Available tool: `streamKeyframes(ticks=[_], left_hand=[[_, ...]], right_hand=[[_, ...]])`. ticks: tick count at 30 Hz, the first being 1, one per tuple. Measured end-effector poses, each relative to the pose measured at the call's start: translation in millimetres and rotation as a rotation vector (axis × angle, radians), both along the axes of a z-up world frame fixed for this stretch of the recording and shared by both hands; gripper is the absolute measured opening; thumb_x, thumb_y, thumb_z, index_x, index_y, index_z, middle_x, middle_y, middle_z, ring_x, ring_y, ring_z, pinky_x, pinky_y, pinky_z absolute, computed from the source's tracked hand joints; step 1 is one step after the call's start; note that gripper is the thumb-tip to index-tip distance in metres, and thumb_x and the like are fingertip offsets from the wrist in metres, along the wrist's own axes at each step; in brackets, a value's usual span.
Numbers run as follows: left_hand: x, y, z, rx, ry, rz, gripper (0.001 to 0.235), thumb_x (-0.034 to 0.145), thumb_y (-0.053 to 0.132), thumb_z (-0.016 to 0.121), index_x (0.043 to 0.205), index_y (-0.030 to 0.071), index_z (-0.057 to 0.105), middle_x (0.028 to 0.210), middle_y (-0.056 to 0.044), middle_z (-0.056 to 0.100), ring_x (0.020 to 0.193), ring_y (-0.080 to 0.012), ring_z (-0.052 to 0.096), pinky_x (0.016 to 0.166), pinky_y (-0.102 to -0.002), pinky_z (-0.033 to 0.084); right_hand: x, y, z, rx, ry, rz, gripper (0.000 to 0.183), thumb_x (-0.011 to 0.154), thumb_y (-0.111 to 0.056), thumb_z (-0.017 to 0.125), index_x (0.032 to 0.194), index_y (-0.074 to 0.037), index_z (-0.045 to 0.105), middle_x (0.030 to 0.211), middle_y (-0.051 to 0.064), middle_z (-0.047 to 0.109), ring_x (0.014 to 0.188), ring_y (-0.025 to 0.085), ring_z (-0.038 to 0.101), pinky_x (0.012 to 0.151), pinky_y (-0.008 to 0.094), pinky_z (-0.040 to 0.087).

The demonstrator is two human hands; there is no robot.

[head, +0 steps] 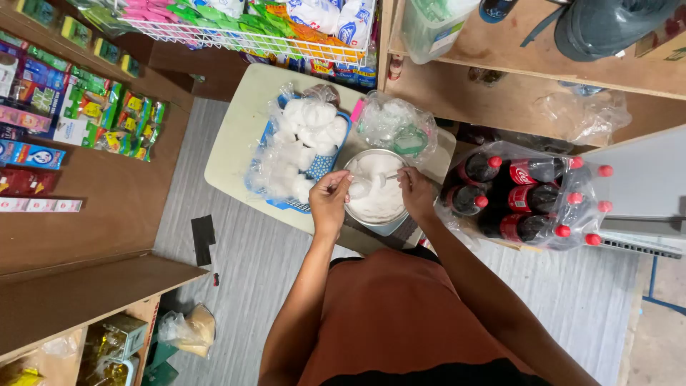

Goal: The recorder uses a spoon to scoop a white granular powder from a bowl and fill several small plastic bags.

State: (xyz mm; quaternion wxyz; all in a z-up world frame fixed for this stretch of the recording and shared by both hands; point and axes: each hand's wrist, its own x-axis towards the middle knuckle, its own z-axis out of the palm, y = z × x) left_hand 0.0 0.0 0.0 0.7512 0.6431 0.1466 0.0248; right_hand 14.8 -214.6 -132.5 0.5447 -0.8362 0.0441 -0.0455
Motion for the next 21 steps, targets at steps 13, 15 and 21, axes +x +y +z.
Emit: streamKeyframes(ticks=[13, 15, 21], left_hand=[[-2.6, -4.5, -9.7, -0.056, -0.037, 0.014, 0.017, 0.094, 0.003, 0.074, 0.110, -0.003, 0.071, 0.082, 0.000, 0.065, 0.063, -0.0054, 0.051, 0.057, -0.021, 0.043], [-0.4, -5.5, -12.5, -0.093, -0.032, -0.011, 0.018, 0.095, 0.004, 0.073, 0.111, -0.003, 0.070, 0.084, 0.000, 0.066, 0.063, -0.0054, 0.051, 0.057, -0.021, 0.043], [4.9, -7.8, -20.3, -0.032, -0.070, -0.034, 0.018, 0.097, 0.005, 0.071, 0.113, -0.004, 0.070, 0.084, -0.002, 0.067, 0.063, -0.0057, 0.053, 0.057, -0.021, 0.045]], right_hand=[[3.5, -26.8, 15.7, 0.575, 0.086, -0.096, 0.019, 0.108, -0.015, 0.050, 0.110, -0.001, 0.062, 0.081, 0.006, 0.064, 0.062, 0.009, 0.048, 0.055, 0.025, 0.041], [3.1, -30.9, 39.0, 0.638, 0.036, -0.145, 0.019, 0.111, -0.017, 0.051, 0.108, -0.002, 0.062, 0.079, 0.004, 0.060, 0.063, 0.008, 0.049, 0.055, 0.023, 0.038], [0.6, -36.1, 139.6, 0.642, 0.067, -0.187, 0.023, 0.112, -0.023, 0.051, 0.106, -0.003, 0.062, 0.083, 0.002, 0.066, 0.068, 0.006, 0.055, 0.059, 0.023, 0.044]])
